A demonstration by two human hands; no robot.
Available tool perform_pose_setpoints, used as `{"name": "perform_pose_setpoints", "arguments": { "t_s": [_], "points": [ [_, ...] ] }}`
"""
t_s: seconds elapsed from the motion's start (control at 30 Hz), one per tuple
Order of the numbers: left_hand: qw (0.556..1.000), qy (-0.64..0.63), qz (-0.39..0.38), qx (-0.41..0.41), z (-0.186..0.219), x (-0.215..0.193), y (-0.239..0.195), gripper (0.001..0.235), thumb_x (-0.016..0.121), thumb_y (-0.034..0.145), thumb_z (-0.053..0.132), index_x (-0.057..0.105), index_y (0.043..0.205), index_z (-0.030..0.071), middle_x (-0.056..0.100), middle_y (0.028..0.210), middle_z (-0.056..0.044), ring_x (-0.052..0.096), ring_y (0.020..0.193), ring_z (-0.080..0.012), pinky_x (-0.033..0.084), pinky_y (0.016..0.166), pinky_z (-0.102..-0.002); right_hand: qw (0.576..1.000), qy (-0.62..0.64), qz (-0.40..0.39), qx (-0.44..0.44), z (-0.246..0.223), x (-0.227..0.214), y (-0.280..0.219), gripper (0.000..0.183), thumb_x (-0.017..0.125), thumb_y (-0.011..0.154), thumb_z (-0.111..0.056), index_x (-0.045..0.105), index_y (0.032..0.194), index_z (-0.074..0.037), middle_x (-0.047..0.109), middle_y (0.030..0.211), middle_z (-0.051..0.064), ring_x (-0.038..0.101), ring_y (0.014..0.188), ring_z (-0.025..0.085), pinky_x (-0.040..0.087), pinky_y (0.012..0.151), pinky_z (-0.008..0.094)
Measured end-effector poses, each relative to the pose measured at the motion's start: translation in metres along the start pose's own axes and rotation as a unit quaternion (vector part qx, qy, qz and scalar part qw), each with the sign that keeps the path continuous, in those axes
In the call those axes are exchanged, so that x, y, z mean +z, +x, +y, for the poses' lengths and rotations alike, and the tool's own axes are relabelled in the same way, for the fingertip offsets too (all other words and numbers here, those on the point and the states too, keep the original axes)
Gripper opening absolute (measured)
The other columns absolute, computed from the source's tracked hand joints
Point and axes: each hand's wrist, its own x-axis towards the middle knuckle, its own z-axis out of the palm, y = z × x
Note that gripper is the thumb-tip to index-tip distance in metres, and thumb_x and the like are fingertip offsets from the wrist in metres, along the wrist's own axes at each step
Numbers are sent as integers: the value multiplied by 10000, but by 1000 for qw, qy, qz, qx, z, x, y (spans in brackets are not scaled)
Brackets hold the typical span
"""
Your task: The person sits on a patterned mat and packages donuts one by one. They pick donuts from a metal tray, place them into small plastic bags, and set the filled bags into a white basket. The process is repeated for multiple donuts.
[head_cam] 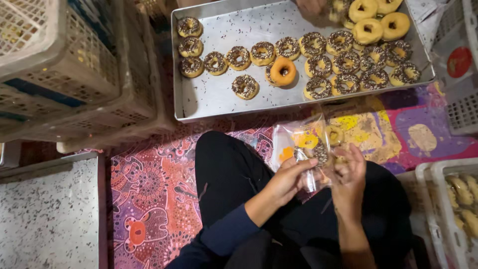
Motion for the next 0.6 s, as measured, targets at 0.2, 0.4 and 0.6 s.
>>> {"name": "perform_pose_setpoints", "arguments": {
  "t_s": [0.2,0.4,0.6],
  "points": [
    [852,440,-4,285,7,-23,-22,407,741,962,103,639,1300,-102,700,1229,-280,580,1189,-432,500,956,-435,844,-419,-167,-291,-25,1,13,194,674,959,-70,724,1146,-57,737,1164,123,718,1060,293,569,881,405],
    [965,210,35,151,10,-27,-21,268,567,1087,127,703,1251,-36,771,1165,-169,734,1093,-292,582,994,-361,859,-447,-99,-229,-43,12,19,175,645,965,-64,738,1112,-42,745,1033,142,710,955,314,563,829,418],
    [781,603,-58,150,35,7,-59,235,530,1017,92,690,1183,50,771,1030,-136,760,940,-272,600,849,-369,665,-523,-313,-432,-52,-5,17,129,737,835,-144,718,919,-47,653,837,83,644,804,292,513,726,446]
  ]
}}
